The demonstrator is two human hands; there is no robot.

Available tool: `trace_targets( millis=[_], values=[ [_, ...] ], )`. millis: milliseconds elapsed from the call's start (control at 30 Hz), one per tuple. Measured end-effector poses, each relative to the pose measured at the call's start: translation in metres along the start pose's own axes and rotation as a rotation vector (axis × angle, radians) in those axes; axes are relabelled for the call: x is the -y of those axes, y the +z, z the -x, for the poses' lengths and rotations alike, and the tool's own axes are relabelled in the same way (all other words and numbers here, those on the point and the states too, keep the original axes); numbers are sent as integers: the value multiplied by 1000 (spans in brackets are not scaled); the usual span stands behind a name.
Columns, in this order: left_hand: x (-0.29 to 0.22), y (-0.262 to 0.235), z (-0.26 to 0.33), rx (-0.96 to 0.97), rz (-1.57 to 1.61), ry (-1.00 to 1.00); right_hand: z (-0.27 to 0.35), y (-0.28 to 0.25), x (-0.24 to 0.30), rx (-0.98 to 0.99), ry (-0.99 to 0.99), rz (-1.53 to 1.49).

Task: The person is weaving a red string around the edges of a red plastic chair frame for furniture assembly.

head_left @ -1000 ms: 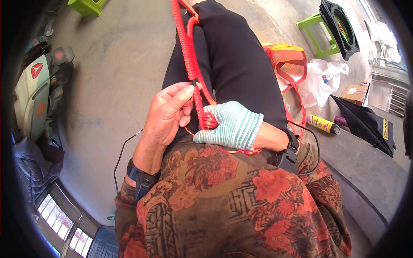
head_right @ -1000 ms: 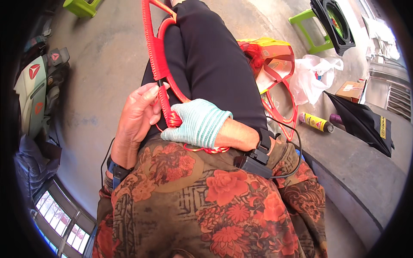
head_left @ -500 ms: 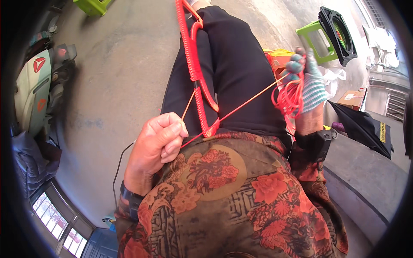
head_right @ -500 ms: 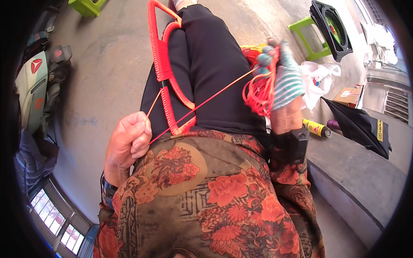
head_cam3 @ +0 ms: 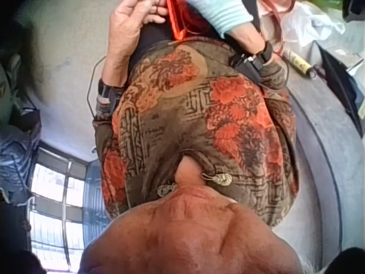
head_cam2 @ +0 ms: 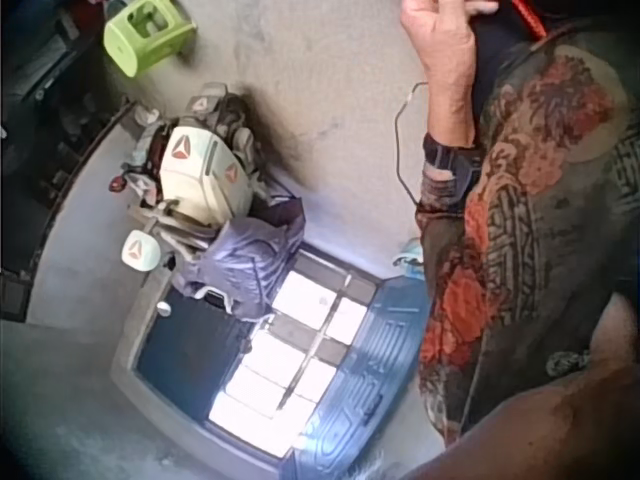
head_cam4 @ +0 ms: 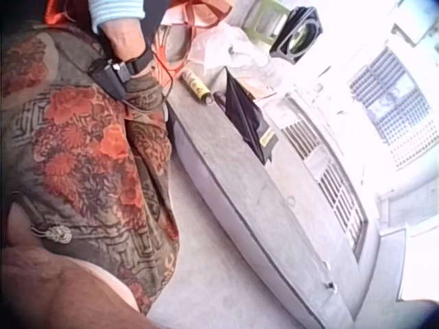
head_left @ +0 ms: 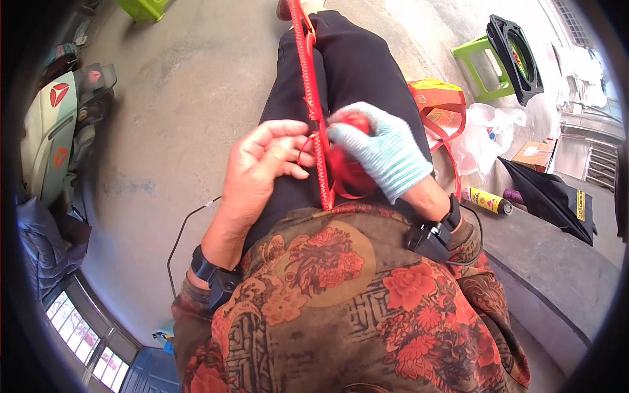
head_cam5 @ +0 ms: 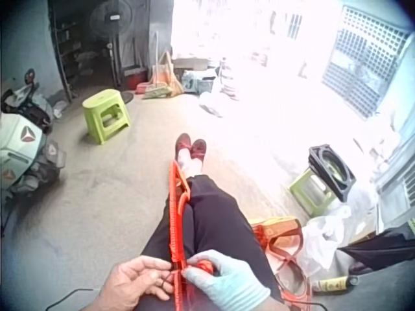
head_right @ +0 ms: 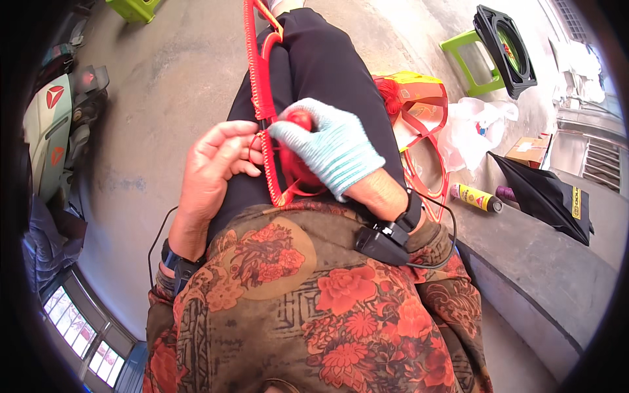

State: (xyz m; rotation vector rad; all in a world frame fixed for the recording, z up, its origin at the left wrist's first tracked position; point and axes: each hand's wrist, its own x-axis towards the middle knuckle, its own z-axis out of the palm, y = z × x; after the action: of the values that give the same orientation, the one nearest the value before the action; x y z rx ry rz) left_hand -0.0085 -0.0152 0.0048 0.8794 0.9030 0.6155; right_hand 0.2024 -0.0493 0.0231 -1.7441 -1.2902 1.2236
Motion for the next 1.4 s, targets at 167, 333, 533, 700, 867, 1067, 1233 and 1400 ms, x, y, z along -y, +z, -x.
trace_targets(
  millis=[167, 333, 533, 700, 867, 1067, 1233, 1400],
  values=[
    [2, 4, 1, 48, -152, 14, 12, 6, -12, 219, 138, -472],
    [2, 5, 1, 89, -498, 28, 18, 6, -7, 317, 56, -437],
    [-16, -21, 6, -160, -330, 75, 6, -25, 10, 68, -14, -43],
    [-63, -44, 33, -44, 455, 187, -13, -14, 17, -271, -619, 286],
    [-112, -45, 72, 395, 661, 453, -26, 5, 47, 0, -868, 450],
    [-112, -60, 59, -176, -220, 245, -10, -26, 55, 371, -135, -901],
    [-39, -5, 16, -87, -335, 128, 14, -25, 49, 283, -104, -847],
    [-3, 25, 1, -164, -454, 117, 50, -41, 64, 338, 40, -870]
  ],
)
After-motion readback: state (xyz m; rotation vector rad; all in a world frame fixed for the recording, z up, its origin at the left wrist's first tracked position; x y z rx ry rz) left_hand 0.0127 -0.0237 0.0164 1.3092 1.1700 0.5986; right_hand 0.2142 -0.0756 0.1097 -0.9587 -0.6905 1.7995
